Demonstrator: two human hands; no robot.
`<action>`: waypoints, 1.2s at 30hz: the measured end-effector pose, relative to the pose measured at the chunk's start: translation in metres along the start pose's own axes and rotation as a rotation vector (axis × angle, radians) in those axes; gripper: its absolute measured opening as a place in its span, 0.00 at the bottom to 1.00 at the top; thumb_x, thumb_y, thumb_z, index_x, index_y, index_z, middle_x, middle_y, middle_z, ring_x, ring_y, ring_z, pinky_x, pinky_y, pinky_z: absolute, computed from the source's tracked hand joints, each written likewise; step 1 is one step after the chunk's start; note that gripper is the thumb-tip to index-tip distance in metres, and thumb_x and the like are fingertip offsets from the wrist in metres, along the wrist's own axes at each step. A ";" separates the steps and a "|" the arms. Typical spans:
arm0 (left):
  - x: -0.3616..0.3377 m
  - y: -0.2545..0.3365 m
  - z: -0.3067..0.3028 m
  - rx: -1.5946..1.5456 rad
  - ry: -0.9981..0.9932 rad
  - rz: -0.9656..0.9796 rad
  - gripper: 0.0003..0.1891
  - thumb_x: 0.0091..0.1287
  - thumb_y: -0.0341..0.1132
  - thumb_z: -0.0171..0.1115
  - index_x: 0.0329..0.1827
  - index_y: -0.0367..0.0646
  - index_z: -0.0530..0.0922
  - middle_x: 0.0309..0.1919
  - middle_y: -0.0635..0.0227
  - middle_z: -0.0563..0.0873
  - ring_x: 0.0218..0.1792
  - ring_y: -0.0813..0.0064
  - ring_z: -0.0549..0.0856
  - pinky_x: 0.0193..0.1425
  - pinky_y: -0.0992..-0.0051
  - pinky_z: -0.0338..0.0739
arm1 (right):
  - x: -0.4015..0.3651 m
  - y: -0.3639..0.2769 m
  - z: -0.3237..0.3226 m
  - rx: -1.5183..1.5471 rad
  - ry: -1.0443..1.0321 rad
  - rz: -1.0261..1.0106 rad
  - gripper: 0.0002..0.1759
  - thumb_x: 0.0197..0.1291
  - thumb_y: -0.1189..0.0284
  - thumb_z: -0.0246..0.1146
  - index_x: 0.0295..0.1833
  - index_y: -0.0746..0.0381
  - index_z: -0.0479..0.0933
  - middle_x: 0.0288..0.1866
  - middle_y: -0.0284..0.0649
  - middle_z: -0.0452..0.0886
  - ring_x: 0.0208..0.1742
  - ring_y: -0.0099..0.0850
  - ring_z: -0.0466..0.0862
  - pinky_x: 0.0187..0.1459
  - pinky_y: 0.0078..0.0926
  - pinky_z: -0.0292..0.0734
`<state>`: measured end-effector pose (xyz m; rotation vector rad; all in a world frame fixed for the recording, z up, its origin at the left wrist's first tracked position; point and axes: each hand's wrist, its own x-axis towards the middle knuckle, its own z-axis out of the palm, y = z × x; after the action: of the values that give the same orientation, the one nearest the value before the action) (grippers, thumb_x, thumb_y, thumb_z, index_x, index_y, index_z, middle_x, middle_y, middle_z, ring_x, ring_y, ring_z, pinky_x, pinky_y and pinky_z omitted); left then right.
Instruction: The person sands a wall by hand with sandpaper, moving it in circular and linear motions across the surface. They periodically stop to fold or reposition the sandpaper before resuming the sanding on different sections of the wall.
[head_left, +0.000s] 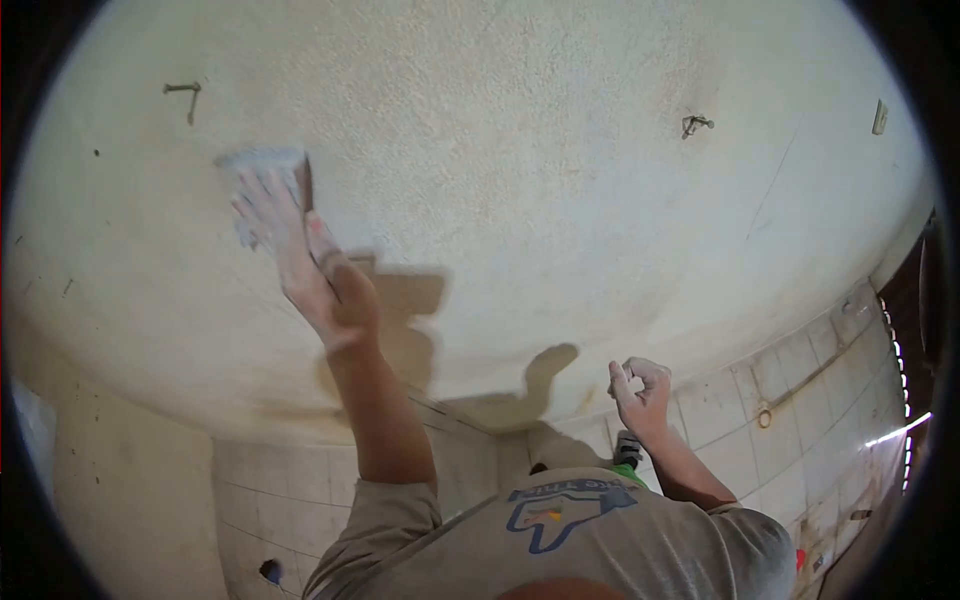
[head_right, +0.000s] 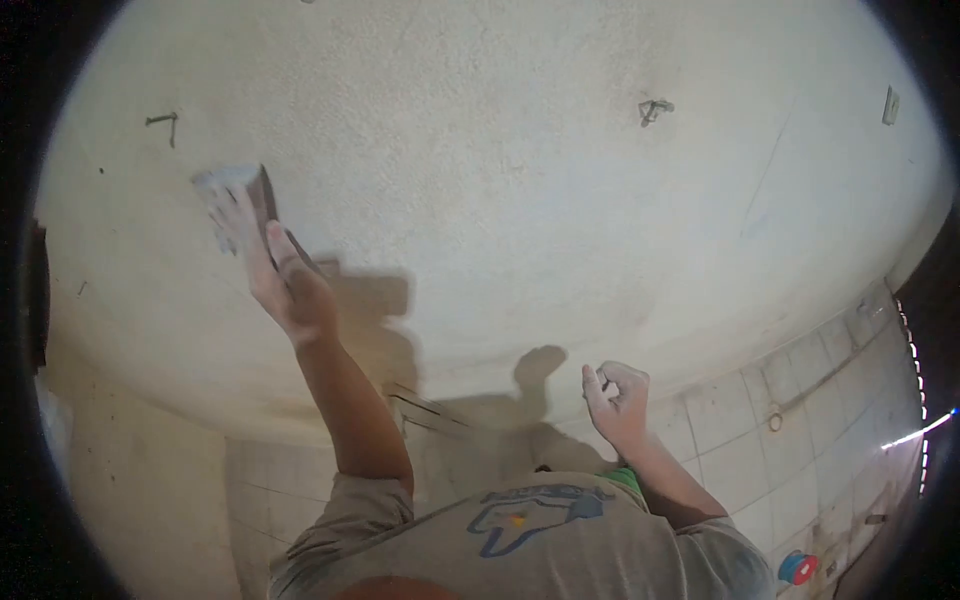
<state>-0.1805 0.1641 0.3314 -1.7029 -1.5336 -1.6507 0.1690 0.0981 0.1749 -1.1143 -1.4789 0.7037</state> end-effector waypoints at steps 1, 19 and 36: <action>0.006 -0.009 0.006 0.074 0.025 0.118 0.20 0.80 0.29 0.50 0.70 0.30 0.76 0.65 0.39 0.78 0.66 0.37 0.78 0.73 0.51 0.72 | 0.002 -0.003 -0.001 0.005 0.011 -0.012 0.20 0.67 0.77 0.68 0.21 0.65 0.74 0.19 0.44 0.81 0.20 0.30 0.80 0.27 0.28 0.71; -0.092 -0.021 -0.033 0.673 0.321 0.052 0.18 0.76 0.28 0.55 0.63 0.25 0.79 0.65 0.42 0.80 0.57 0.35 0.82 0.69 0.37 0.71 | -0.044 0.005 -0.087 -0.078 -0.115 -0.199 0.19 0.68 0.80 0.65 0.21 0.67 0.76 0.19 0.44 0.80 0.21 0.30 0.80 0.28 0.28 0.71; -0.119 0.126 0.109 0.395 0.180 0.023 0.26 0.80 0.30 0.48 0.81 0.38 0.68 0.84 0.40 0.59 0.86 0.38 0.53 0.87 0.45 0.46 | 0.030 0.082 -0.161 0.401 -0.310 0.033 0.20 0.76 0.76 0.62 0.25 0.64 0.74 0.21 0.39 0.80 0.21 0.23 0.77 0.27 0.23 0.72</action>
<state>0.0084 0.1509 0.2529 -1.3240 -1.6140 -1.3360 0.3474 0.1336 0.1504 -0.7444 -1.4890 1.1791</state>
